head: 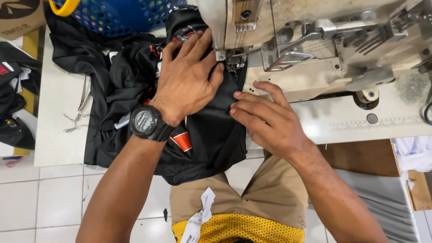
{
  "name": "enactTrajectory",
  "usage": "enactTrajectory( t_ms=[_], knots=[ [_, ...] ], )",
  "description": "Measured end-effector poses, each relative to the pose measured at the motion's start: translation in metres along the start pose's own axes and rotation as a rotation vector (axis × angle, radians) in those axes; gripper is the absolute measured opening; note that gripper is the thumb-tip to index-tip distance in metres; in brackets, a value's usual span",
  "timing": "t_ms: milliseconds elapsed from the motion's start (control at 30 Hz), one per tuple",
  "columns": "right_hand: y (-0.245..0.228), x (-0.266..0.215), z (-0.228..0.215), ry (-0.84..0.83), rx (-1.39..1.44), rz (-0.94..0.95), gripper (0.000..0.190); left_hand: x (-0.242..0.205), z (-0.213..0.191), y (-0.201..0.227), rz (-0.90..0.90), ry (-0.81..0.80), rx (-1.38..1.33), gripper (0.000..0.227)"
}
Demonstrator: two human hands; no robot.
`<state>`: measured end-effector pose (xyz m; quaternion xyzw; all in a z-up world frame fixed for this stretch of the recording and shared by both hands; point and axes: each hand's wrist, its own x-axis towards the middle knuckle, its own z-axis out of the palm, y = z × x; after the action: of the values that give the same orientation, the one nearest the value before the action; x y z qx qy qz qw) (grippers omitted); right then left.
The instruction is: Sewing components of a jersey together using an industrial sewing machine, involving careful alignment of fabric edges.
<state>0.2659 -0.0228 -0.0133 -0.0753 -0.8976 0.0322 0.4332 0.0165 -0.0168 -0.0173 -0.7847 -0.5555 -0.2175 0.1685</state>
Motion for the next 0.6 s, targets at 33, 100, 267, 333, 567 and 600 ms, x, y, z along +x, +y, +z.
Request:
enactTrajectory(
  t_ms=[33, 100, 267, 333, 567, 600],
  knots=[
    [0.0001, -0.0006, 0.0003, -0.009, 0.0, 0.002, 0.008, 0.0, -0.0006, -0.0008, 0.005, -0.015, -0.025, 0.035],
    [-0.0014, -0.0007, 0.0003, -0.021, 0.0, 0.004, 0.008, -0.0004, -0.0017, -0.0022, 0.008, -0.028, -0.053, 0.034],
    [-0.0019, 0.0013, 0.0028, -0.006, -0.011, 0.003, 0.009, 0.002, -0.0056, -0.0038, 0.037, -0.053, -0.061, 0.036],
    [-0.0015, 0.0, 0.0021, -0.015, 0.0, 0.008, 0.01, 0.0007, -0.0017, -0.0065, 0.046, -0.049, -0.08, 0.036],
    [0.0015, -0.0058, 0.0049, -0.044, 0.056, 0.041, 0.014, -0.0005, 0.003, -0.0071, 0.077, 0.002, -0.03, 0.037],
    [0.002, -0.0045, 0.0055, -0.044, 0.056, 0.042, 0.014, 0.0, 0.0022, -0.0076, 0.077, 0.001, -0.031, 0.037]
  ],
)
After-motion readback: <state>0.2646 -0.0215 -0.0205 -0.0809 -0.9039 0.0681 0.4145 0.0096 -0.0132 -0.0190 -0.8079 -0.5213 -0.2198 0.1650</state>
